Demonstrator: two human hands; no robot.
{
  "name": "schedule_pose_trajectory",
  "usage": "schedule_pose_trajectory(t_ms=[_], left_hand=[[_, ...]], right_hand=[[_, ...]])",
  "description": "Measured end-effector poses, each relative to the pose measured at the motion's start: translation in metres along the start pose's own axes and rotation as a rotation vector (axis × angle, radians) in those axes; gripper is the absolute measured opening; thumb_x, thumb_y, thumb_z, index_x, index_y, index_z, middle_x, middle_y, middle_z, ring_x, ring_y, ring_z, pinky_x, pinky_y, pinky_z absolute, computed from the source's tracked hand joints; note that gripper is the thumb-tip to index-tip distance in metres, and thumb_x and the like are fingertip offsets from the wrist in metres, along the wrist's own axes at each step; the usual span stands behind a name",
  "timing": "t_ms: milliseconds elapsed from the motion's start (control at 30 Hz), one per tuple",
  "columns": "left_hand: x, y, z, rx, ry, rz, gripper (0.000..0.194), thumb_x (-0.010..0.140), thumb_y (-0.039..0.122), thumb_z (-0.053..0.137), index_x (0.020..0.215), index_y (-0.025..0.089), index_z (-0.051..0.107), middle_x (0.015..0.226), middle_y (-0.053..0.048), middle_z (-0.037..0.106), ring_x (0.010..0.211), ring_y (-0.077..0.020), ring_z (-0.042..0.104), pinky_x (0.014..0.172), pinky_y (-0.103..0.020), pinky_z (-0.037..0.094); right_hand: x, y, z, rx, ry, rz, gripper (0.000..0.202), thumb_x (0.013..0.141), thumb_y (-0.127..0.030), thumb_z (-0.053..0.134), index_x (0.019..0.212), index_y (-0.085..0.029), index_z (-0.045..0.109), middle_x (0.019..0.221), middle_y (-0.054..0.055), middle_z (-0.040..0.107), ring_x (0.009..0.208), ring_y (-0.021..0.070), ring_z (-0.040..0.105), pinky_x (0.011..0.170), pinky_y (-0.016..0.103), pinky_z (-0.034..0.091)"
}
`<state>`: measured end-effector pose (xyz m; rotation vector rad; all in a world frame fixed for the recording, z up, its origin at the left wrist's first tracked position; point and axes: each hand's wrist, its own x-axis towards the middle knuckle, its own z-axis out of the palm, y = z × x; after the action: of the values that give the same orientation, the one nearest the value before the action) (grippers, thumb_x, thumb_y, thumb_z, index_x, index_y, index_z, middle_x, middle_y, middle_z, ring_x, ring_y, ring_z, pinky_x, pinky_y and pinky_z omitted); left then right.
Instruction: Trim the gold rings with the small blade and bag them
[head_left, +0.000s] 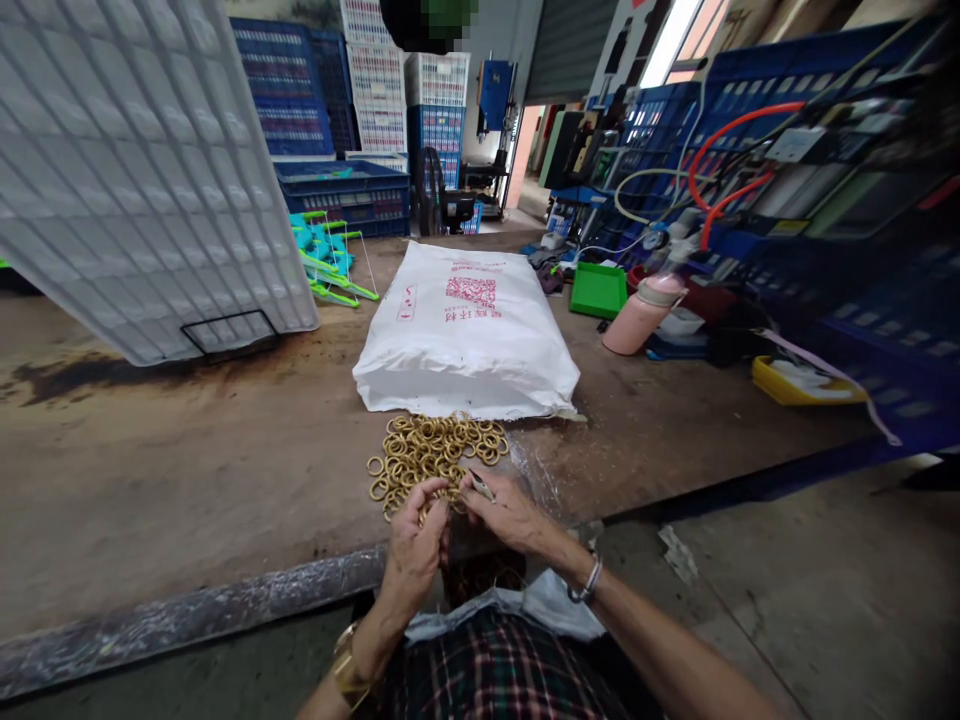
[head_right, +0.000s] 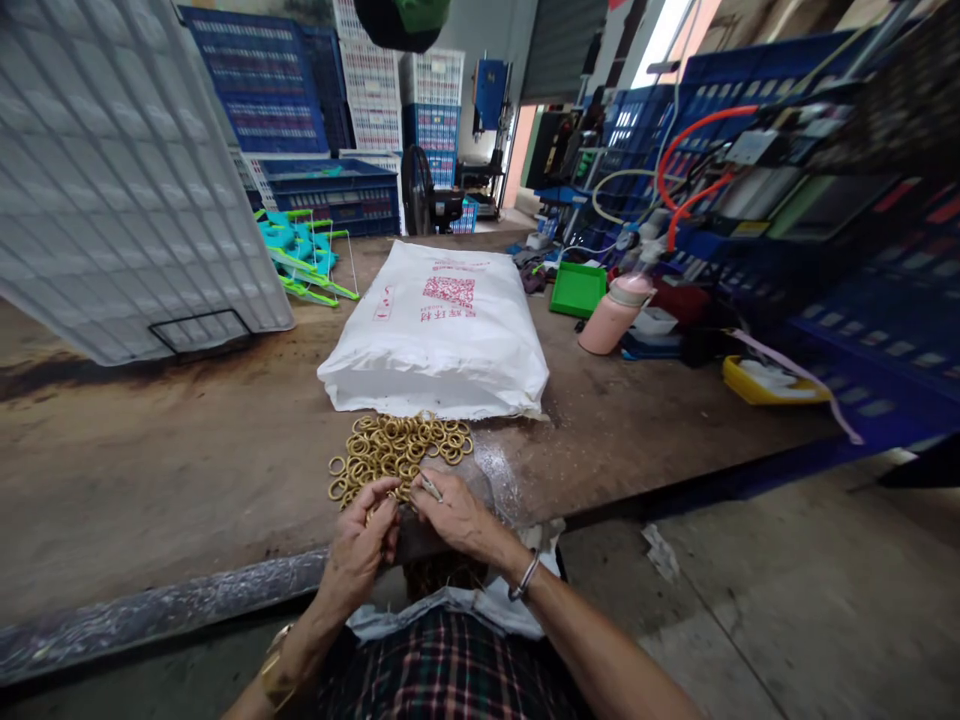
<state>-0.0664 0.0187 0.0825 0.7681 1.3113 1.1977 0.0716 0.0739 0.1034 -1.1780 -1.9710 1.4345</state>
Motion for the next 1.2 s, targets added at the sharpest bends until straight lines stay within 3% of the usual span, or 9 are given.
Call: schedule_pose_trajectory(t_ms=[167,400,600,767,900,1200], left_hand=[[0.003,-0.002,0.001,0.206,0.002,0.137,0.025,0.078,0.040,0.051,0.080,0.016,0.058,0.047,0.008,0.044,0.038,-0.0062,0.036,0.041,-0.019,0.031],[0.001,-0.005,0.004,0.340,0.080,0.295,0.018,0.079,0.033,0.052,0.073,0.017,0.059,0.058,0.003,0.053,0.051,-0.0089,0.045,0.050,-0.019,0.036],[-0.004,-0.006,0.007,0.184,-0.025,0.068,0.026,0.080,0.044,0.049,0.076,0.018,0.052,0.046,0.008,0.042,0.036,-0.0060,0.035,0.037,-0.017,0.030],[-0.008,-0.007,0.010,0.058,-0.083,-0.022,0.032,0.076,0.049,0.054,0.078,0.017,0.051,0.053,0.007,0.046,0.036,-0.0043,0.037,0.035,-0.016,0.030],[-0.014,-0.007,0.011,-0.098,-0.136,-0.103,0.031,0.074,0.046,0.059,0.079,0.017,0.052,0.057,0.007,0.047,0.039,-0.0034,0.037,0.035,-0.015,0.029],[-0.026,-0.002,0.011,-0.268,-0.187,-0.131,0.027,0.073,0.039,0.064,0.074,0.017,0.050,0.058,0.007,0.047,0.039,-0.0025,0.038,0.034,-0.014,0.027]], right_hand=[[0.002,0.011,0.007,0.141,-0.015,0.039,0.029,0.085,-0.035,0.043,0.061,-0.018,0.044,0.054,-0.005,0.044,0.051,0.0076,0.038,0.051,0.019,0.031],[0.003,0.021,0.015,0.359,0.015,0.222,0.025,0.082,-0.035,0.043,0.063,-0.019,0.044,0.049,-0.007,0.040,0.037,0.0045,0.026,0.037,0.019,0.021],[0.002,0.015,0.013,0.298,0.107,0.140,0.018,0.077,-0.030,0.046,0.064,-0.018,0.044,0.053,-0.007,0.043,0.046,0.0060,0.034,0.044,0.018,0.027],[-0.002,0.010,0.010,0.137,0.182,0.050,0.012,0.074,-0.027,0.047,0.066,-0.018,0.048,0.057,-0.005,0.045,0.056,0.0087,0.040,0.051,0.019,0.031],[-0.008,0.014,0.012,0.126,0.169,0.037,0.011,0.074,-0.026,0.047,0.067,-0.018,0.049,0.058,-0.005,0.045,0.055,0.0084,0.038,0.050,0.019,0.029],[-0.017,0.015,0.014,0.291,0.083,0.017,0.020,0.080,-0.031,0.046,0.066,-0.017,0.049,0.056,-0.005,0.046,0.052,0.0077,0.038,0.049,0.019,0.028]])
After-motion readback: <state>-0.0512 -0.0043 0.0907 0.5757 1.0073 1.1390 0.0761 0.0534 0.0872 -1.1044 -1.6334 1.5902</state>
